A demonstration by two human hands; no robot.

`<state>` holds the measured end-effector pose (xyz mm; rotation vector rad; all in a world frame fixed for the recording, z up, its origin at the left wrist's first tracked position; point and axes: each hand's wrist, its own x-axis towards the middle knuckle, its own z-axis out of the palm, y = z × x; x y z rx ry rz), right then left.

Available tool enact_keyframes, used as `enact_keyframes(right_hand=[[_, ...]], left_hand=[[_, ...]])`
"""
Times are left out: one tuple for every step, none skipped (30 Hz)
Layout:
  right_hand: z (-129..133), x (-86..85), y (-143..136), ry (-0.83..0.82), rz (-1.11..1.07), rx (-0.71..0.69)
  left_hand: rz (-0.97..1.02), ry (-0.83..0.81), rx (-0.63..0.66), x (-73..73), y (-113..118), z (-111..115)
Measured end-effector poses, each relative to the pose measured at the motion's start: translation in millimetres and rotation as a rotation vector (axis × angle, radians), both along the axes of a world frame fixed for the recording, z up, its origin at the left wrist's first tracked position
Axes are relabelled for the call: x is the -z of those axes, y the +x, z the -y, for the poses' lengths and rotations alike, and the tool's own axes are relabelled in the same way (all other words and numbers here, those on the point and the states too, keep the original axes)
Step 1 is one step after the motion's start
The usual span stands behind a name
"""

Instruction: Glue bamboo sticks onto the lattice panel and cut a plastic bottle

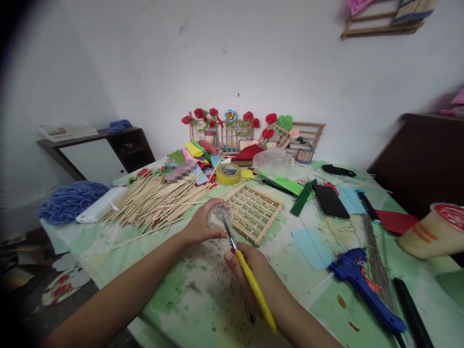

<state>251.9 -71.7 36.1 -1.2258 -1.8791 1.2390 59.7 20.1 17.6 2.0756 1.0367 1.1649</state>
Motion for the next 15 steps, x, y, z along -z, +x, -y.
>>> enact_keyframes(right_hand=[[0.0,0.3,-0.6,0.002,0.021,0.003],[0.1,0.7,-1.3,0.004,0.035,0.006],[0.3,1.1,-1.9,0.005,0.041,0.009],[0.6,1.6,-2.5,0.006,0.039,0.011],[1.0,2.3,-3.0,0.006,0.032,0.014],[1.5,3.1,-3.4,0.0,0.023,0.016],[1.9,4.0,-3.8,-0.011,0.013,0.018],[2.3,5.0,-4.1,-0.025,0.004,0.018],[2.6,6.1,-4.4,-0.038,-0.004,0.019],[2.8,7.3,-4.7,-0.047,-0.012,0.02],[3.0,8.5,-5.1,-0.051,-0.018,0.021],[3.2,9.7,-5.6,-0.047,-0.025,0.023],[3.3,10.9,-6.1,-0.039,-0.032,0.028],[3.5,11.9,-6.7,-0.03,-0.041,0.031],[3.7,12.7,-7.2,-0.025,-0.049,0.03]], left_hand=[[0.008,0.006,0.018,-0.4,-0.6,-0.5],[0.015,0.011,0.03,-0.8,-1.0,-0.9],[0.019,0.015,0.039,-1.0,-1.4,-1.1],[0.022,0.019,0.043,-1.0,-1.6,-1.3],[0.025,0.023,0.045,-0.8,-1.7,-1.4],[0.028,0.027,0.045,-0.5,-1.7,-1.5],[0.031,0.03,0.044,0.0,-1.8,-1.5],[0.036,0.032,0.043,0.5,-1.8,-1.5],[0.041,0.033,0.042,1.1,-1.8,-1.6],[0.046,0.033,0.04,1.8,-1.7,-1.6],[0.053,0.031,0.038,2.4,-1.7,-1.7],[0.059,0.027,0.035,3.0,-1.6,-1.7],[0.064,0.022,0.03,3.5,-1.5,-1.7],[0.071,0.015,0.025,4.0,-1.3,-1.6],[0.078,0.01,0.019,4.5,-1.0,-1.5]])
